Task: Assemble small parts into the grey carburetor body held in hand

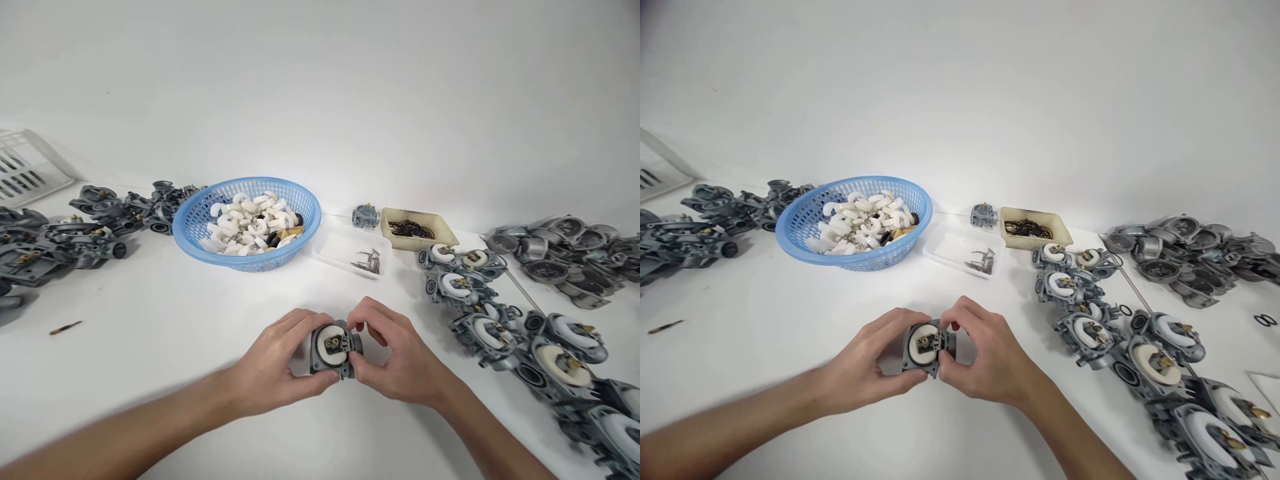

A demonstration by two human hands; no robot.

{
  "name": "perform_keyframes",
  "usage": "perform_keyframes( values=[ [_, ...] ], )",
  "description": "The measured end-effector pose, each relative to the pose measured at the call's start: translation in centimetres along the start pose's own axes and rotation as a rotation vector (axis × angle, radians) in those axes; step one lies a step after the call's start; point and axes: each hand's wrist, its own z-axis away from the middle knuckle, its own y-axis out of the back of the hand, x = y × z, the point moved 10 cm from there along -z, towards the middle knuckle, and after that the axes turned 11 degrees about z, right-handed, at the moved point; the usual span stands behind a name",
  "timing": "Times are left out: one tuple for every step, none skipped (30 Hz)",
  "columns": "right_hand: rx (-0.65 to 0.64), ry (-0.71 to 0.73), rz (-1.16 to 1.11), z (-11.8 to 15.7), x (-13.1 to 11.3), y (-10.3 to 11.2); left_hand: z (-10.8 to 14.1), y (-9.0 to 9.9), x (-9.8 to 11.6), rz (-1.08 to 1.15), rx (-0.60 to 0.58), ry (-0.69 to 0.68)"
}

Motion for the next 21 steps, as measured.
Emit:
perform_keyframes(
  values=[
    [0.000,0.005,0.009,0.01,-0.07,0.00,0.02,0.01,0.03,-0.004,0.000,-0.004],
    [-0.001,0.009,0.015,0.02,-0.13,0.00,0.04,0.01,0.08,-0.009,0.000,-0.010],
    [-0.003,0.013,0.019,0.04,-0.18,0.00,0.07,0.02,0.12,-0.014,0.000,-0.014],
    [-0.004,0.017,0.020,0.06,-0.24,0.01,0.09,0.01,0.11,-0.016,0.000,-0.013],
    [-0.004,0.020,0.019,0.09,-0.28,0.03,0.11,-0.01,0.08,-0.014,-0.001,-0.010],
    [-0.002,0.023,0.017,0.11,-0.32,0.06,0.12,-0.03,0.03,-0.010,-0.002,-0.005],
    [0.000,0.025,0.015,0.12,-0.34,0.09,0.12,-0.05,-0.01,-0.006,-0.002,-0.001],
    [0.002,0.026,0.013,0.12,-0.33,0.12,0.11,-0.07,-0.04,-0.002,-0.003,0.001],
    [0.005,0.026,0.012,0.12,-0.32,0.14,0.10,-0.08,-0.05,-0.001,-0.002,0.001],
    [0.006,0.024,0.013,0.11,-0.27,0.12,0.09,-0.08,-0.01,-0.002,-0.001,-0.004],
    [0.006,0.021,0.013,0.11,-0.22,0.10,0.08,-0.08,0.06,-0.006,0.000,-0.010],
    [0.004,0.018,0.014,0.10,-0.16,0.06,0.07,-0.06,0.10,-0.011,0.002,-0.015],
    [0.002,0.014,0.014,0.10,-0.10,0.02,0.07,-0.06,0.14,-0.015,0.002,-0.017],
    [0.000,0.010,0.014,0.10,-0.05,-0.02,0.08,-0.06,0.16,-0.017,0.002,-0.018],
    [-0.001,0.008,0.014,0.12,-0.02,-0.04,0.10,-0.05,0.15,-0.017,0.003,-0.016],
    [-0.001,0.006,0.015,0.13,0.01,-0.04,0.13,-0.05,0.11,-0.014,0.004,-0.011],
    [0.001,0.007,0.015,0.15,0.00,-0.04,0.15,-0.05,0.07,-0.009,0.004,-0.006],
    [0.002,0.007,0.015,0.17,0.02,-0.03,0.18,-0.08,0.03,-0.004,0.003,-0.003],
    [0.004,0.006,0.016,0.19,0.05,-0.03,0.20,-0.09,0.00,0.001,0.003,-0.001],
    [0.003,0.004,0.015,0.20,0.09,-0.05,0.20,-0.09,-0.02,0.004,0.004,-0.001],
    [0.003,0.001,0.014,0.21,0.14,-0.07,0.20,-0.10,-0.03,0.005,0.004,-0.001]
  ],
)
